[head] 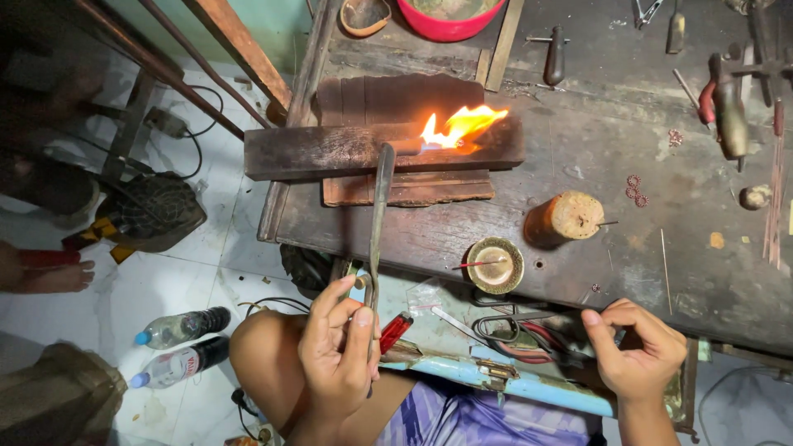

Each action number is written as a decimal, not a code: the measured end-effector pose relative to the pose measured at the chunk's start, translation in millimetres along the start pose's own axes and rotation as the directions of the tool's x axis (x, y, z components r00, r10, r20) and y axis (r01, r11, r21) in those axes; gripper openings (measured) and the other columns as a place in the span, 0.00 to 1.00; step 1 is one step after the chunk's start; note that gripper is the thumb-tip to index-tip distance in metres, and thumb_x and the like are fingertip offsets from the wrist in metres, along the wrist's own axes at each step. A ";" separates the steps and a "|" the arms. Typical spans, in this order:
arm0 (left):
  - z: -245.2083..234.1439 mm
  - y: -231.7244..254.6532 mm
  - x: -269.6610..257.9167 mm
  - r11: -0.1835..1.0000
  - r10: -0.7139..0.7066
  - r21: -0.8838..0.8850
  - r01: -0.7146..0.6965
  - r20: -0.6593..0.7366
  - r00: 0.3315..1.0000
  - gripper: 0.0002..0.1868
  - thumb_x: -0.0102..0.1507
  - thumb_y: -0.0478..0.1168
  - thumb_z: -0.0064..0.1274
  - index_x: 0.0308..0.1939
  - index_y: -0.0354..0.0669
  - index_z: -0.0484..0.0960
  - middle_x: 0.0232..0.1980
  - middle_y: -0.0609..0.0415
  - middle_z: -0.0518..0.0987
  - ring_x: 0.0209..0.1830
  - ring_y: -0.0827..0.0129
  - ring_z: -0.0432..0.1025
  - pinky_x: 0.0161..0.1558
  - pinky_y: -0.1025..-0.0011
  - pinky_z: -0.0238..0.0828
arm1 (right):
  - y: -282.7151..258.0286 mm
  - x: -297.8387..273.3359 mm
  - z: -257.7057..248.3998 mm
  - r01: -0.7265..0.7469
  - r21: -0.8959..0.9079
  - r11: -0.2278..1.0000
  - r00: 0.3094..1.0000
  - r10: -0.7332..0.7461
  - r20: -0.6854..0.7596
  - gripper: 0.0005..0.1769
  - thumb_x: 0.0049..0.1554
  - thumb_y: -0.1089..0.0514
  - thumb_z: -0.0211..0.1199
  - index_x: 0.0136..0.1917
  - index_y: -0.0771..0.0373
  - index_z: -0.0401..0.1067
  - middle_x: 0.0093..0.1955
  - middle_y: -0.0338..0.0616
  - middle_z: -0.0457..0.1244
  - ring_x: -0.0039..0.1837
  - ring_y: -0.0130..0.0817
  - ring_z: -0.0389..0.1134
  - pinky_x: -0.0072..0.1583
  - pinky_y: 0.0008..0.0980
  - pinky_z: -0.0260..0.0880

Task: Soldering a small metal ring using pliers and a hand-held torch on a workbench.

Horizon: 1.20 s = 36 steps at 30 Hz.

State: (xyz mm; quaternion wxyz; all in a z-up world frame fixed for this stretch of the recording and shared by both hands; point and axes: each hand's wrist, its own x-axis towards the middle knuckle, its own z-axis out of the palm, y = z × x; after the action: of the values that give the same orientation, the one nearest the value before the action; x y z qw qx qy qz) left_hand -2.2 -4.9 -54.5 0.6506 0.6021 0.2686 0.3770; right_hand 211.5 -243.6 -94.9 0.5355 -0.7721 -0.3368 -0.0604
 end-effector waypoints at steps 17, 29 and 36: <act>4.2 -1.4 6.9 1.000 -0.025 0.000 0.025 0.049 0.998 0.21 0.70 0.35 0.44 0.68 0.36 0.67 0.26 0.50 0.71 0.07 0.78 0.59 0.09 0.81 0.57 | -2.5 2.8 -0.1 0.003 0.016 1.000 1.000 -0.003 0.006 0.18 0.57 0.73 0.63 0.30 0.68 0.61 0.27 0.45 0.52 0.31 0.35 0.51 0.41 0.31 0.53; 6.8 -4.3 7.8 0.999 -0.044 0.007 0.043 0.042 0.998 0.21 0.70 0.35 0.45 0.67 0.36 0.68 0.27 0.49 0.73 0.07 0.77 0.59 0.09 0.80 0.56 | -5.2 4.6 -0.6 -0.013 0.000 1.000 1.000 0.013 0.005 0.18 0.56 0.73 0.64 0.29 0.67 0.61 0.27 0.45 0.53 0.31 0.33 0.52 0.40 0.29 0.53; 8.2 -2.6 4.5 0.999 0.005 0.039 -0.007 0.068 0.998 0.19 0.70 0.33 0.44 0.66 0.36 0.68 0.26 0.51 0.72 0.08 0.79 0.59 0.10 0.81 0.58 | -5.2 4.3 -1.3 -0.014 0.015 1.000 1.000 0.014 0.001 0.17 0.55 0.74 0.64 0.30 0.68 0.62 0.27 0.46 0.53 0.31 0.34 0.52 0.40 0.29 0.53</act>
State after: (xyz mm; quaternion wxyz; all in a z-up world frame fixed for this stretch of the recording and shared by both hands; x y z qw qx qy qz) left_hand 7.3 -6.0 -55.5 0.6463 0.6278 0.2521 0.3530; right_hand 212.2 -241.7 -88.3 0.5417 -0.7704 -0.3319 -0.0540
